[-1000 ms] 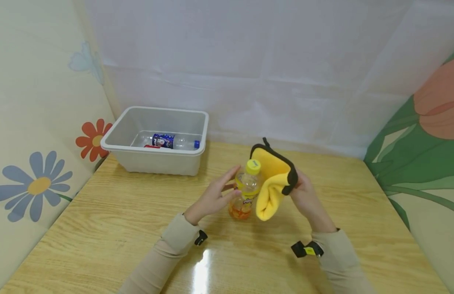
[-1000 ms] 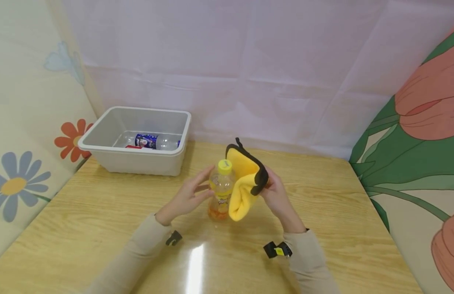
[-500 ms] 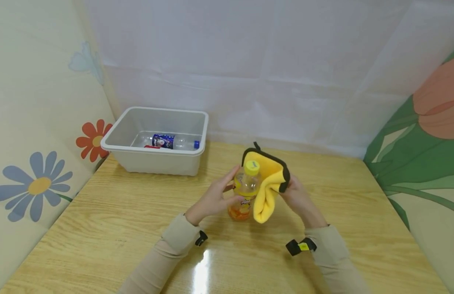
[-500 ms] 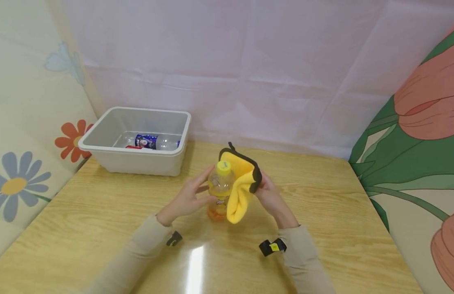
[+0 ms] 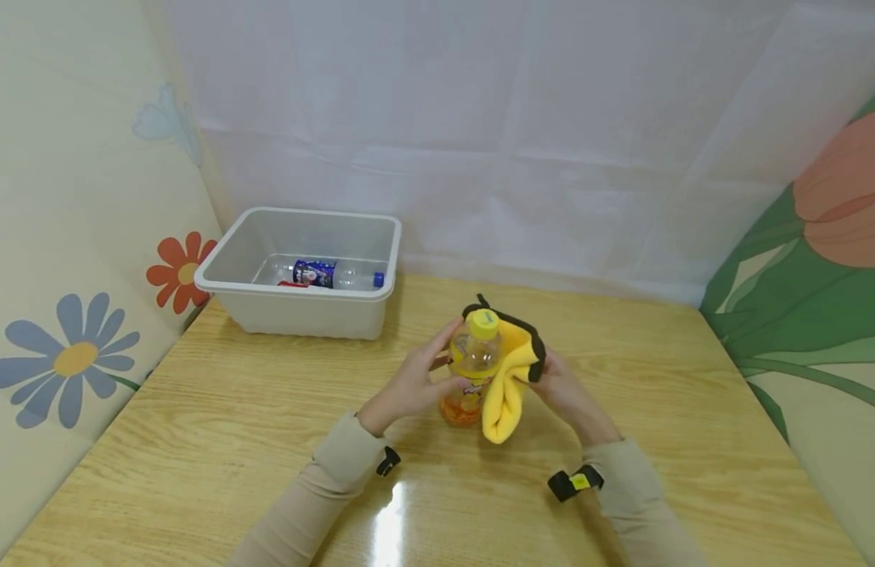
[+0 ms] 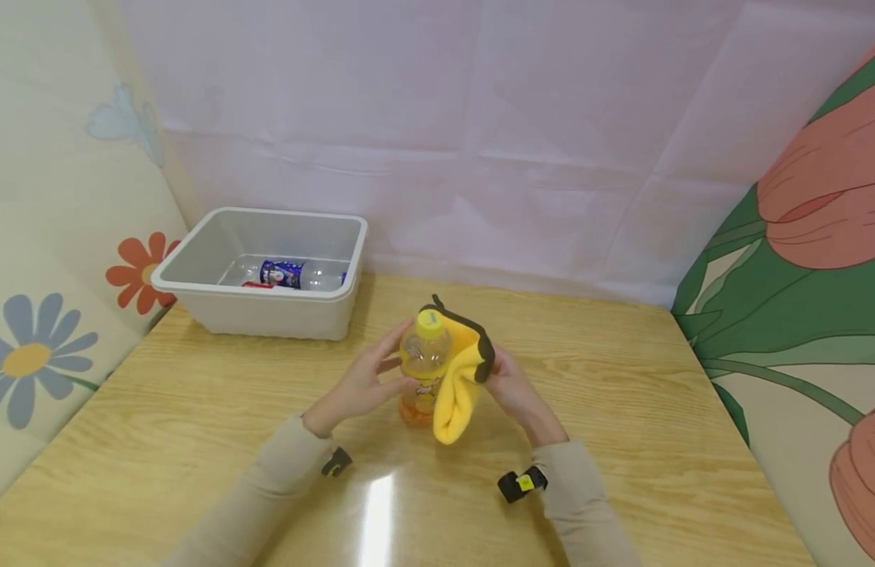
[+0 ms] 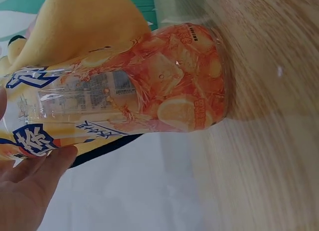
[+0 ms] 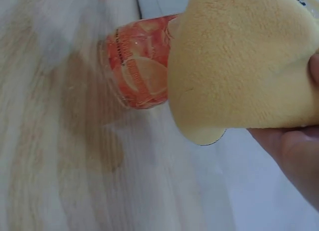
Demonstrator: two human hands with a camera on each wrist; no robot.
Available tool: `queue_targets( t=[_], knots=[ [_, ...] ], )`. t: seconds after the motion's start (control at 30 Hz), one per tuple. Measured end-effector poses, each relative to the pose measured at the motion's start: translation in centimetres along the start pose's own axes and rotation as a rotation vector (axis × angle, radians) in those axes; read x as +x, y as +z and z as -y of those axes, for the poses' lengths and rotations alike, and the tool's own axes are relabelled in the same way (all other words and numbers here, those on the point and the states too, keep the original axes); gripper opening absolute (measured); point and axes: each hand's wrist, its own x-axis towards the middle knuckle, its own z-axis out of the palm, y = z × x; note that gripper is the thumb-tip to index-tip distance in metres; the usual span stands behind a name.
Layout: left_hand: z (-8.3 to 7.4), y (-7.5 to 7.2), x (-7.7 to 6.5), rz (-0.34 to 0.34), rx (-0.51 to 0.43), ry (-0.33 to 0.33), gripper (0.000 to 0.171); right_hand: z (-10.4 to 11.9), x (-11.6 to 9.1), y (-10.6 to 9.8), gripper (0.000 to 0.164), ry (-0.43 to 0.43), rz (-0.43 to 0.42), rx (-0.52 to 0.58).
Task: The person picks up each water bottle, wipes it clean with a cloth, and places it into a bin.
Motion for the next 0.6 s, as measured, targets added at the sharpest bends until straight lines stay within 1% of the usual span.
queue_targets(
  t=[0.1, 0.2, 0.27, 0.33, 0.4, 0.53, 0.6],
  knots=[
    [0.0, 0.0, 0.0, -0.006, -0.018, -0.016, 0.08, -0.5, -0.2, 0.0, 0.034, 0.05, 0.007, -0.026],
    [0.1, 0.0, 0.0, -0.01, -0.027, -0.023, 0.079, -0.9, -0.3, 0.0, 0.032, 0.105, -0.007, -0.062],
    [0.2, 0.1, 0.0, -0.008, -0.03, -0.023, 0.079, -1.1, -0.4, 0.1, 0.037, 0.125, -0.007, -0.088],
    [0.2, 0.1, 0.0, -0.006, -0.035, -0.025, 0.079, -1.3, -0.4, 0.2, 0.048, 0.136, 0.0, -0.119],
    [0.2, 0.0, 0.0, -0.006, -0.044, -0.033, 0.08, -1.4, -0.4, 0.2, 0.054, 0.139, 0.017, -0.142],
    [0.3, 0.0, -0.1, -0.015, -0.064, -0.041, 0.081, -1.4, -0.3, 0.4, 0.057, 0.132, 0.031, -0.166],
    [0.3, 0.0, -0.1, -0.025, -0.074, -0.044, 0.081, -1.3, -0.4, 0.5, 0.057, 0.122, 0.015, -0.182]
  ],
)
